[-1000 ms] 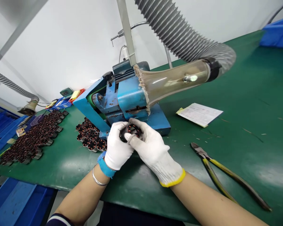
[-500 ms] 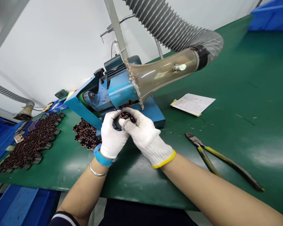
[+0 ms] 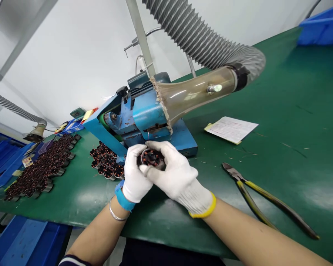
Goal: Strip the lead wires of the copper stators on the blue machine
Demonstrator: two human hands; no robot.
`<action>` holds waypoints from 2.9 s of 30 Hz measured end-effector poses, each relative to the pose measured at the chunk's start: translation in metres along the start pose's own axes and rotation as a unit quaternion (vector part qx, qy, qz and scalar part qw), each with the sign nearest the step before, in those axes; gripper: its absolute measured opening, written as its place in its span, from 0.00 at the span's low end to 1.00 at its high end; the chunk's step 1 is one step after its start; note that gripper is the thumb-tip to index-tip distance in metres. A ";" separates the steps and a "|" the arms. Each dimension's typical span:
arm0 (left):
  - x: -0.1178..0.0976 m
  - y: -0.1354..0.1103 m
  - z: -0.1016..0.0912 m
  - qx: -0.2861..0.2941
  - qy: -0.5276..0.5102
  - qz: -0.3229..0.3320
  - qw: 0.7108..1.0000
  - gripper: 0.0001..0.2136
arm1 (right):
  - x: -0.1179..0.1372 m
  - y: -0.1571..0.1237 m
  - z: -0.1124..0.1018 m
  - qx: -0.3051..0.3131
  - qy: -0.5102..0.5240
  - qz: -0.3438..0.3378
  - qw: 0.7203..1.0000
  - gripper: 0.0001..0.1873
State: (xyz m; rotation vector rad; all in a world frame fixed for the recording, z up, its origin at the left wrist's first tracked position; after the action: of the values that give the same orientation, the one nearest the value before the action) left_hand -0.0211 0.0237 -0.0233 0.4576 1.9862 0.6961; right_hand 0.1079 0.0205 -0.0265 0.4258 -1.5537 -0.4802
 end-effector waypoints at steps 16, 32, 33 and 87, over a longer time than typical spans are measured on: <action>0.009 0.000 -0.012 0.197 -0.379 -0.391 0.815 0.33 | 0.018 0.000 -0.018 0.104 -0.215 -0.336 0.911 0.29; -0.002 -0.005 -0.008 0.200 -0.187 -0.351 0.895 0.29 | 0.008 0.004 -0.035 -0.013 -0.091 -0.107 0.990 0.26; -0.003 -0.005 -0.009 0.202 -0.192 -0.353 0.893 0.29 | 0.010 0.005 -0.034 0.029 -0.108 -0.154 0.982 0.28; 0.002 -0.010 -0.011 0.038 -0.043 -0.124 0.991 0.25 | 0.016 0.007 -0.033 0.185 -0.246 -0.199 0.930 0.13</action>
State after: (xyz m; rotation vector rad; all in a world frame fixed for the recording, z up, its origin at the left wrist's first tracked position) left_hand -0.0319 0.0137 -0.0269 0.2734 1.9515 0.4388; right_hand 0.1403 0.0164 -0.0091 0.9835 -2.0661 -0.6399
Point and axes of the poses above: each hand's wrist, its own y-axis towards the middle knuckle, its own z-axis out of the palm, x = y × z, the point moved 2 cm from there along y, towards the middle knuckle, and after that the axes turned 13 degrees about -z, right-handed, at the moved point
